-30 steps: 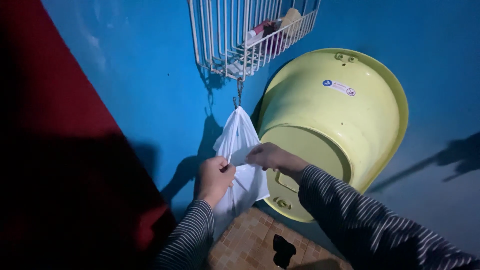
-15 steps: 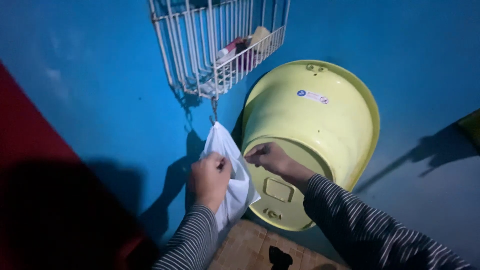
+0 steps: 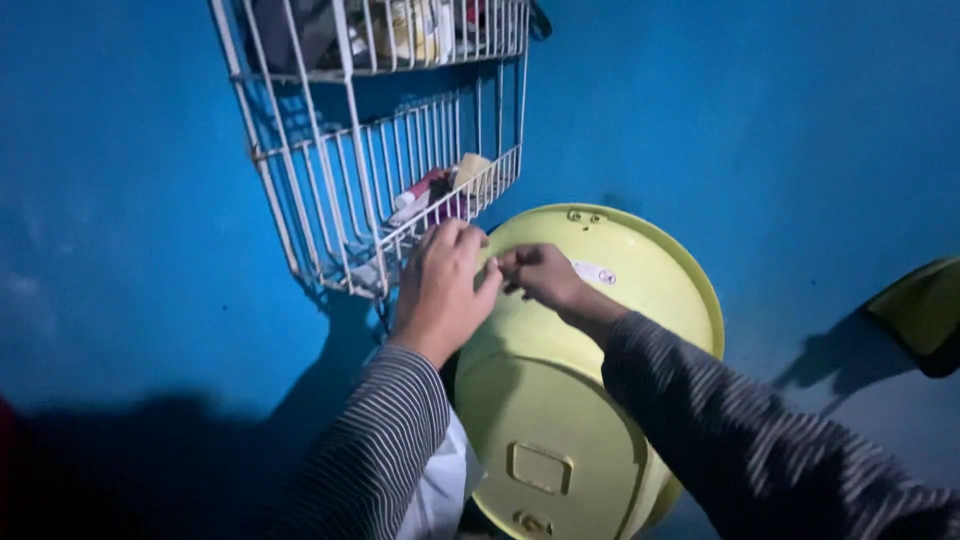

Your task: Packing various toiletry items and small household objects from a wall-mounted wire shelf into a white plastic bag.

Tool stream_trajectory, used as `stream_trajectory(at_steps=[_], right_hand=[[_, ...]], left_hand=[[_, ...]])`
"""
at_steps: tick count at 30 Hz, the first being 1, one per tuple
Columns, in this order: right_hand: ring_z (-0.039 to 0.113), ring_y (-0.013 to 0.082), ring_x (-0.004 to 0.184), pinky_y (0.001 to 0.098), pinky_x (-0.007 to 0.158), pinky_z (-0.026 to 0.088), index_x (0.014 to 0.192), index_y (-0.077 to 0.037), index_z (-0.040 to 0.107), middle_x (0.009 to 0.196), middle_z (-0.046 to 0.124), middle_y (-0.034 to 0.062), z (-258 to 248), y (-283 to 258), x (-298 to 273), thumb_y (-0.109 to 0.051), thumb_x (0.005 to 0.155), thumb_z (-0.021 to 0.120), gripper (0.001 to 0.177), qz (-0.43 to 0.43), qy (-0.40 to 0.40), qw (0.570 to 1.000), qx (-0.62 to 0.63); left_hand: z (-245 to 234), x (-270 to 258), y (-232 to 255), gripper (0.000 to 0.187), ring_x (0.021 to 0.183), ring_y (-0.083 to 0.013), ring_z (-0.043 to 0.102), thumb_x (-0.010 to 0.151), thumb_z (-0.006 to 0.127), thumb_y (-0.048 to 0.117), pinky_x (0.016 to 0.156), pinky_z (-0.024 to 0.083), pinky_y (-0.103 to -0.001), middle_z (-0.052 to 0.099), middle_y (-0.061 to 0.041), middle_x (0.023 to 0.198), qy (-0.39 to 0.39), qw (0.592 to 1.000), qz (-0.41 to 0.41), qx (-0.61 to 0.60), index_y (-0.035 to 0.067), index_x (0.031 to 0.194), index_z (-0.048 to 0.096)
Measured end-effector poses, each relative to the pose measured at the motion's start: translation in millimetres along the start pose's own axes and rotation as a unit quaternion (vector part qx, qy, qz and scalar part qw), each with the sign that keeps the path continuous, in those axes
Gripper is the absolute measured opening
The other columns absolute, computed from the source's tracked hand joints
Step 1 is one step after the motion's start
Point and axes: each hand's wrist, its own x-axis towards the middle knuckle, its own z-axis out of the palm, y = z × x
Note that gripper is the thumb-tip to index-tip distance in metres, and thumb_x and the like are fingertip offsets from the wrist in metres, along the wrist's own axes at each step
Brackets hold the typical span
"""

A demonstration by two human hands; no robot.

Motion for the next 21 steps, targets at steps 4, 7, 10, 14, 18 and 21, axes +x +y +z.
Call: stream_trajectory(at_steps=[4, 7, 10, 14, 18, 21], right_hand=[[0.069, 0.0117, 0.076, 0.0276, 0.062, 0.051, 0.097, -0.011, 0.075, 0.086, 0.074, 0.0004, -21.3, -12.4, 41.5, -0.027, 0.093, 0.064, 0.020, -0.030, 0.013, 0.999, 0.009], [0.070, 0.0126, 0.076, 0.0284, 0.062, 0.053, 0.096, -0.008, 0.072, 0.088, 0.075, 0.0013, -24.3, -19.3, 62.6, -0.025, 0.092, 0.066, 0.019, -0.040, 0.029, 0.999, 0.010], [0.071, 0.0138, 0.075, 0.0292, 0.061, 0.053, 0.096, -0.007, 0.072, 0.088, 0.074, 0.0035, -21.9, -18.7, 75.3, -0.024, 0.092, 0.068, 0.019, -0.042, 0.048, 0.998, 0.018], [0.070, 0.0136, 0.076, 0.0292, 0.062, 0.052, 0.096, -0.008, 0.073, 0.087, 0.074, 0.0035, -19.0, -22.3, 71.1, -0.028, 0.092, 0.069, 0.020, -0.030, 0.038, 0.998, 0.032], [0.070, 0.0134, 0.077, 0.0296, 0.063, 0.052, 0.098, -0.009, 0.073, 0.089, 0.074, 0.0013, -25.3, -16.1, 58.5, -0.029, 0.092, 0.070, 0.020, -0.014, 0.024, 0.999, 0.041], [0.071, 0.0132, 0.078, 0.0297, 0.066, 0.053, 0.099, -0.010, 0.073, 0.091, 0.074, 0.0014, -31.5, -9.9, 48.7, -0.029, 0.093, 0.069, 0.020, -0.005, 0.017, 0.999, 0.042]], left_hand=[[-2.0, 43.8, -6.4, 0.019, 0.102, -0.0371, 0.061, 0.085, 0.072, 0.015, 0.087, 0.049, -0.048, 0.063, -0.017, 0.105, -0.009, 0.999, 0.000, 0.051, 0.003, 0.097, 0.064], [4.9, 75.0, -16.3, 0.021, 0.103, -0.0362, 0.062, 0.086, 0.072, 0.017, 0.090, 0.051, -0.048, 0.064, -0.017, 0.107, -0.016, 0.995, -0.006, 0.097, 0.003, 0.101, 0.066], [22.4, 108.0, -29.9, 0.034, 0.104, -0.0390, 0.063, 0.084, 0.076, 0.021, 0.087, 0.052, -0.050, 0.064, -0.020, 0.110, -0.049, 0.988, -0.066, 0.130, 0.002, 0.108, 0.064], [66.8, 135.8, -74.0, 0.047, 0.102, -0.0398, 0.068, 0.084, 0.079, 0.028, 0.085, 0.056, -0.048, 0.066, -0.026, 0.111, -0.120, 0.956, -0.222, 0.148, -0.003, 0.114, 0.059], [93.6, 146.5, -91.1, 0.037, 0.101, -0.0356, 0.071, 0.087, 0.077, 0.028, 0.086, 0.058, -0.045, 0.071, -0.023, 0.109, -0.146, 0.924, -0.331, 0.122, 0.000, 0.109, 0.067], [117.1, 145.1, -120.7, 0.022, 0.098, -0.0345, 0.072, 0.087, 0.073, 0.023, 0.085, 0.058, -0.044, 0.073, -0.020, 0.105, -0.110, 0.915, -0.375, 0.103, 0.006, 0.100, 0.075]])
